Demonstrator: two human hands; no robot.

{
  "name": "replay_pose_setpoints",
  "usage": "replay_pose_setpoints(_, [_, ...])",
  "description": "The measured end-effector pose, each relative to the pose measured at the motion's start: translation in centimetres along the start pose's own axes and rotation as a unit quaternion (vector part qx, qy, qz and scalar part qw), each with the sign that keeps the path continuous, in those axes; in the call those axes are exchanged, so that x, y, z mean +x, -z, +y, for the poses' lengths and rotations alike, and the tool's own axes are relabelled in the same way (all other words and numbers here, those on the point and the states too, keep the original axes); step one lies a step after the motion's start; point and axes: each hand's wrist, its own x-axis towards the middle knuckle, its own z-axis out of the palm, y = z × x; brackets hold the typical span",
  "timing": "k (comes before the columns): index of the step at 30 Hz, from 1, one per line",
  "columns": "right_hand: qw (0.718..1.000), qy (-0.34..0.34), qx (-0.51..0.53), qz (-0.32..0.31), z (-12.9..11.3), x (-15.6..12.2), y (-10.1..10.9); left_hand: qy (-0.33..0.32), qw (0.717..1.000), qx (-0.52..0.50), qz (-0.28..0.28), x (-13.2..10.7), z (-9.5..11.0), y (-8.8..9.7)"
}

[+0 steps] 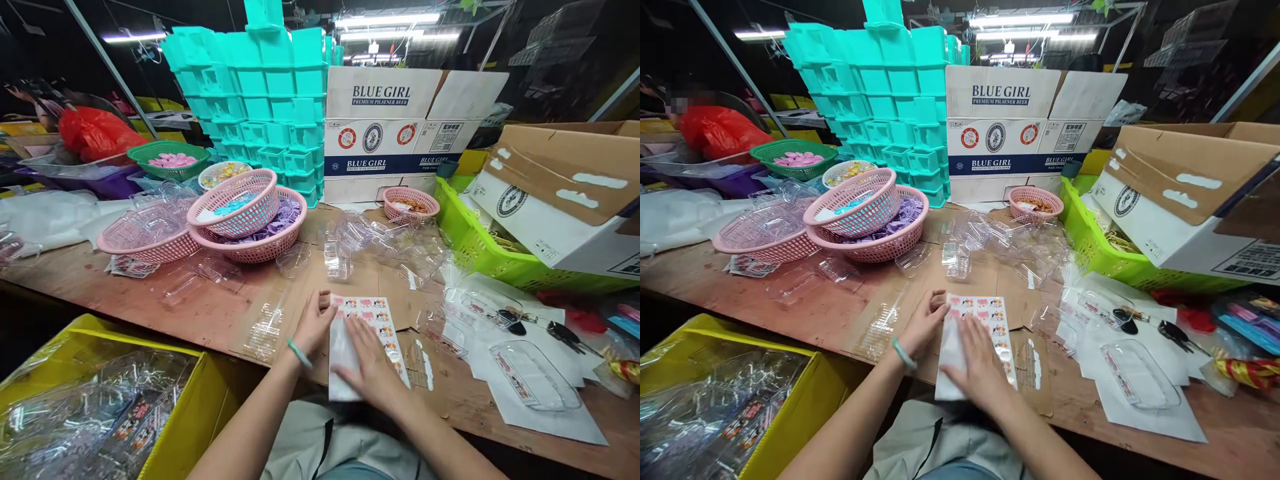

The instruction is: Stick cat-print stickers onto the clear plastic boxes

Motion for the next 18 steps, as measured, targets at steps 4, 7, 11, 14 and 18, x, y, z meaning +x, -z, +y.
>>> replay_pose_setpoints(4, [0.997, 0.036, -0.041, -0.049, -2.3, -4.6, -0.5, 0.039, 0.998, -0.03, 0.025, -3.7, -0.2, 2.4])
replay_pose_setpoints(7, [0.998, 0.029, -0.045, -0.039, -2.6, -5.7, -0.5, 0.103, 0.993, -0.057, -0.008, -6.5, -0.3, 3.3])
replay_pose_setpoints(11, [0.999, 0.023, -0.011, -0.031, -2.3, -5.6, -0.2, 0.16, 0.98, -0.079, -0.089, -8.5, -0.3, 2.7])
replay_pose_setpoints(14, [0.999, 0.024, 0.013, -0.028, -2.5, -5.9, 0.1, 0.189, 0.971, -0.069, -0.128, -8.9, -0.2, 1.7])
replay_pose_setpoints(18, [0.999, 0.011, 0.05, 0.017, -2.5, -5.1, 0.9, 0.169, 0.98, -0.046, -0.098, -8.5, -0.1, 0.3])
